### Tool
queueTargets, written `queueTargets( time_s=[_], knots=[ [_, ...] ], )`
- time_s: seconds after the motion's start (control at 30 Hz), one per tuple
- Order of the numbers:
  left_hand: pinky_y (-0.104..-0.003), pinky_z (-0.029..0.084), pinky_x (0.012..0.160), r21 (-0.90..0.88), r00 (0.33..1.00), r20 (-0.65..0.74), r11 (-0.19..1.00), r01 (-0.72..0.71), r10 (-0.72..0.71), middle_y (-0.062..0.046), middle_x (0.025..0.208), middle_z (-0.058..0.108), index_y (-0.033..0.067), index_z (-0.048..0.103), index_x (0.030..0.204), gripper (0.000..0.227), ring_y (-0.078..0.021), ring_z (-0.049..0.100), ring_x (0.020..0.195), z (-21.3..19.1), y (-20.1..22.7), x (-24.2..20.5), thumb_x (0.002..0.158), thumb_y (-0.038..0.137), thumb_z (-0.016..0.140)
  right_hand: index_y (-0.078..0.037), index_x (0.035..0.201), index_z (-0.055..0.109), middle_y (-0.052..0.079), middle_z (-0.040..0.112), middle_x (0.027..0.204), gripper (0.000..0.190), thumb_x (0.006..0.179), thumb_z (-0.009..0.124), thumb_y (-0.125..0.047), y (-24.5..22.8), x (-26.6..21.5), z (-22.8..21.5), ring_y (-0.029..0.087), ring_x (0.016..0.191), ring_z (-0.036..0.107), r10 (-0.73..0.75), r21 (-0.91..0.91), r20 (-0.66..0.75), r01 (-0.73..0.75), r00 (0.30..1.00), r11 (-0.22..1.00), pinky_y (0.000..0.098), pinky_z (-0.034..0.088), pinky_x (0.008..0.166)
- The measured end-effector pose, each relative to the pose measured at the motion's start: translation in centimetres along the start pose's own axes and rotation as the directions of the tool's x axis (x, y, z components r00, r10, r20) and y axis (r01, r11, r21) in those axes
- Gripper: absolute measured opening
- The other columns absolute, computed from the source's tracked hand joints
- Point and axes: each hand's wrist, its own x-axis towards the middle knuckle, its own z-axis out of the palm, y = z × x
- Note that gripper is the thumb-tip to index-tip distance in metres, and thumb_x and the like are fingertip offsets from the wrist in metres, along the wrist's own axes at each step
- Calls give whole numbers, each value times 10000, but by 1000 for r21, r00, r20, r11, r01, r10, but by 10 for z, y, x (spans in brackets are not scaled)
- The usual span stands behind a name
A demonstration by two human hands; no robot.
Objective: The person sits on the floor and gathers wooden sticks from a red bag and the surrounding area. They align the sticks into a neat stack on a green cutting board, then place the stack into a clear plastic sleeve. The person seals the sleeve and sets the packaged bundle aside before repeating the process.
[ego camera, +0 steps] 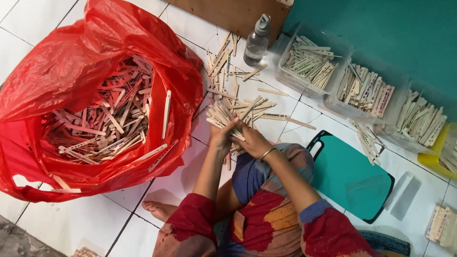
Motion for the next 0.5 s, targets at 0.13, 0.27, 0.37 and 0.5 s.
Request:
queueTargets(
  time_s=[0.13, 0.27, 0.37, 0.5],
  knots=[
    [-470, 630, 700, -3, 988, -151, 1000, -19, 18, -155, 1011, 779, 64, 736, 1151, 450, -279, 773, 801, -6, -28, 5, 755, 121, 941, -71, 1660, 129, 293, 395, 1590, 1140, 820, 797, -458, -18, -13, -30, 482, 1503, 313, 167, -79, 151, -157, 974, 984, 641, 273, 1217],
    [-309, 580, 738, 378, 863, 246, 776, -505, 442, -84, 825, 750, 106, 748, 1001, 383, -159, 709, 766, -23, -49, 7, 685, -46, 902, -92, 1615, 316, 257, 502, 1471, 877, 879, 766, -249, -2, -4, -24, 470, 1355, 501, -136, 37, -238, 149, 962, 988, 615, 430, 1117],
    [-298, 569, 758, 422, 815, 310, 697, -580, 491, -74, 832, 733, 135, 754, 1069, 442, -149, 695, 795, -37, -79, 21, 689, -52, 881, -91, 1517, 495, 187, 557, 1414, 630, 933, 714, -179, 16, 4, -11, 420, 1305, 566, -293, -58, -408, 296, 865, 954, 548, 478, 1071],
    [-395, 593, 850, 247, 972, -32, 944, -218, 233, -118, 1058, 758, 56, 697, 1202, 479, -198, 705, 922, -4, -46, -6, 796, 172, 923, -137, 1311, 705, 84, 676, 1205, 397, 920, 769, -136, 39, 5, -7, 318, 1123, 693, -328, -151, -518, 293, 790, 944, 432, 568, 948]
  ],
)
